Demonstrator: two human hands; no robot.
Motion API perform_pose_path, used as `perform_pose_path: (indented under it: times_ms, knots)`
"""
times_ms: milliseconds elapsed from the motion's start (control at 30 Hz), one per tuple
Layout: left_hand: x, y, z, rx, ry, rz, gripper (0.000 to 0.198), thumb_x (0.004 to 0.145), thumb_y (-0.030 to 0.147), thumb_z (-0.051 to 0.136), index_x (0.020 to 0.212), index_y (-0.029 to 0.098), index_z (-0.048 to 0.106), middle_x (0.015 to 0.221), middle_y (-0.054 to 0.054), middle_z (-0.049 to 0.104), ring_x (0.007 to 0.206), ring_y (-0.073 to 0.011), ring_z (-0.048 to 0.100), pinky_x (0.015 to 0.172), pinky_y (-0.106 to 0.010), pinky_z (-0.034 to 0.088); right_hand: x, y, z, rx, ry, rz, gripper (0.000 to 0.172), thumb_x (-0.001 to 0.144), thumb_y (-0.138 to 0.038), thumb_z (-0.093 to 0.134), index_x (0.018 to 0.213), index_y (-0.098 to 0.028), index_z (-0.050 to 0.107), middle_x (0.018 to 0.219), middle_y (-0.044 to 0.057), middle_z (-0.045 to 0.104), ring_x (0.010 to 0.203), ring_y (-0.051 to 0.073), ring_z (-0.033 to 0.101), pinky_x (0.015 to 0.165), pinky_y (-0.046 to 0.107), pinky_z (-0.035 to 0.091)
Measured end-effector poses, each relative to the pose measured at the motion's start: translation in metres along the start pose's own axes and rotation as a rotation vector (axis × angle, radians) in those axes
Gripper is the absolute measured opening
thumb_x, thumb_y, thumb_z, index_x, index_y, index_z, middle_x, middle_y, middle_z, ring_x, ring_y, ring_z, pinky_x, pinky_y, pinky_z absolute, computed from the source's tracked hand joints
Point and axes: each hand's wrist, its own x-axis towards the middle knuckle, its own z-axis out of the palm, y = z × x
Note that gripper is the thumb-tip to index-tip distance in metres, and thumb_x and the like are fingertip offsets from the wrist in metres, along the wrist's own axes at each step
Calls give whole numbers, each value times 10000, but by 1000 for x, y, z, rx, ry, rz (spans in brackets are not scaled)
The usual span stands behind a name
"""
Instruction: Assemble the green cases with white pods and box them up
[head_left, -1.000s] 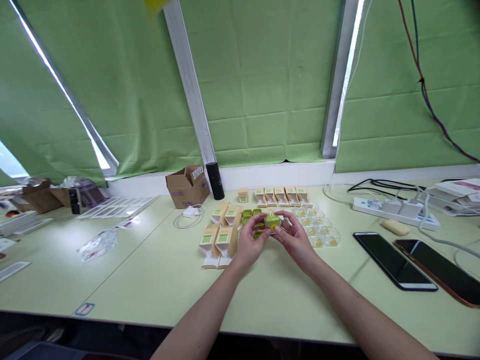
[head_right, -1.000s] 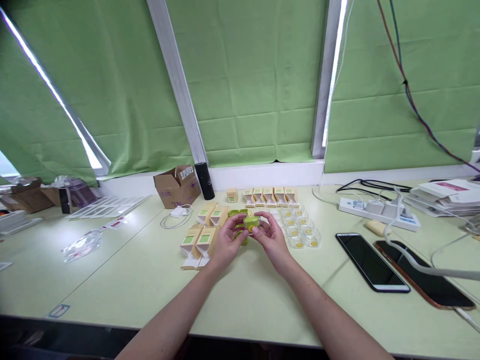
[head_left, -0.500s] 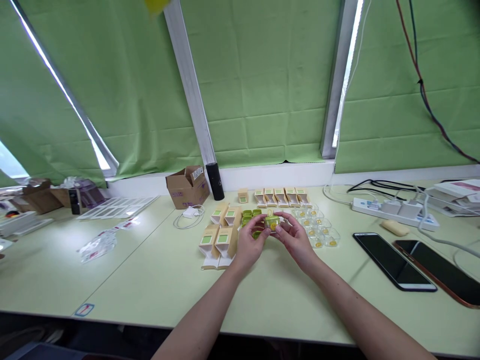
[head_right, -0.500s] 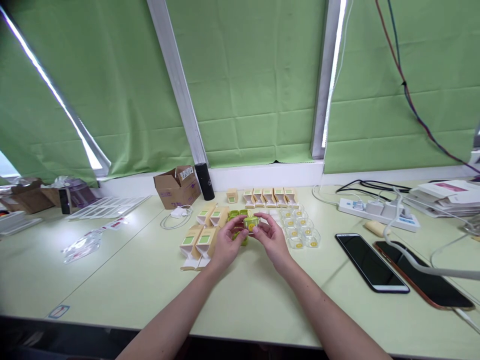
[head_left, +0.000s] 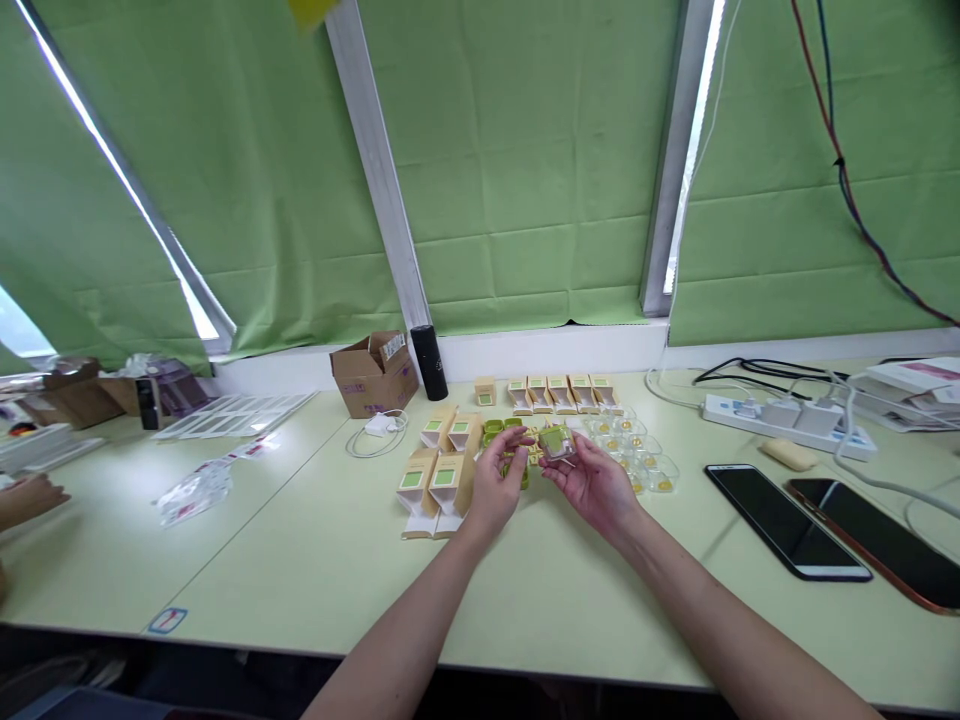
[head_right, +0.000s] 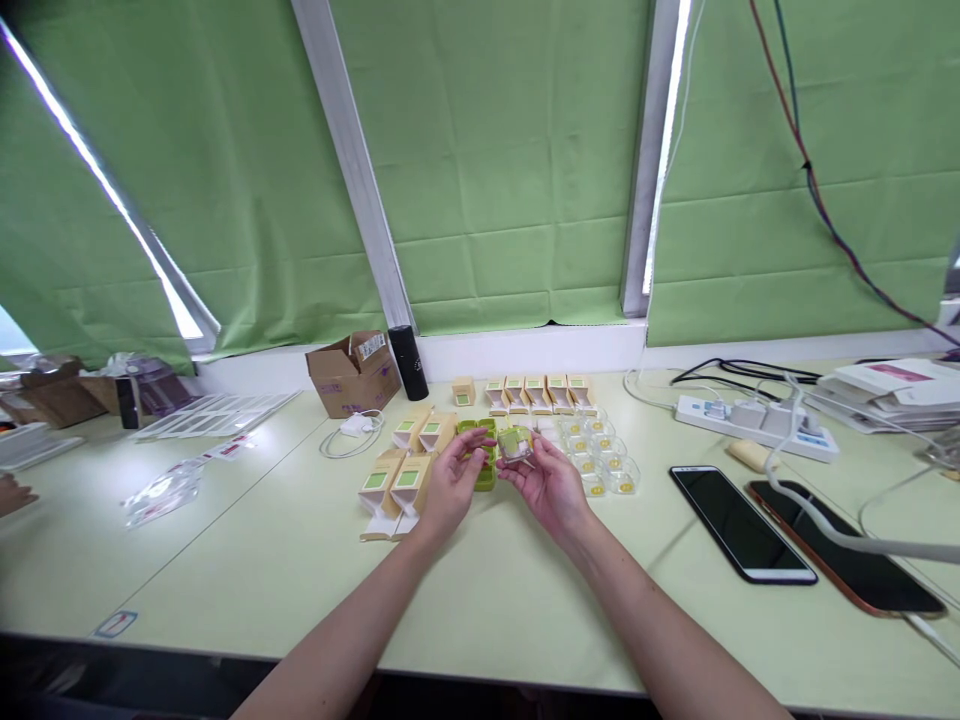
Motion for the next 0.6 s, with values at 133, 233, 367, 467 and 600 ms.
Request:
perform_pose_path:
  times_ms: [133, 233, 367, 467, 600]
  knots:
    - [1, -2, 0, -10, -25, -8, 482, 952, 483, 691, 1324, 181, 642, 1245, -161, 703, 1186, -281, 667, 923, -373, 585, -4, -2, 5, -60, 53, 5, 424, 764, -327, 888, 1141, -266, 702, 955, 30, 793, 791, 201, 733, 701, 337, 597]
    - [1, -3, 1, -36, -72, -22, 570, 913, 487, 742, 1375, 181, 607, 1287, -167, 671, 1153, -263, 660, 942, -383, 591, -6, -1, 7, -98, 115, -27, 508, 699, -318, 937, 1141, -267, 692, 919, 12, 763, 776, 180, 690, 668, 311, 562]
    - [0, -3, 3, -96, -117, -64, 670, 870, 456, 799, 1433, 190, 554, 1319, -160, 625, 1163, -249, 631, 977, -387, 588, -5, 0, 8, -138, 124, -71, 617, 604, -281, 983, 1143, -280, 683, 979, 10, 742, 846, 189, 685, 702, 309, 544]
    - [0, -3, 5, -142, -130, -98, 683, 857, 399, 817, 1453, 206, 543, 1319, -148, 610, 1223, -263, 613, 997, -388, 581, -6, 0, 10, -159, 101, -73, 681, 543, -213, 992, 1146, -299, 687, 1047, 0, 725, 857, 170, 670, 754, 307, 541]
    - [2, -4, 6, -218, -135, -123, 635, 801, 293, 851, 1381, 212, 605, 1367, -144, 603, 1291, -279, 594, 1047, -399, 555, -6, -4, 10, -144, 106, -83, 645, 546, -202, 971, 1123, -304, 700, 1065, 2, 723, 853, 167, 649, 778, 310, 530]
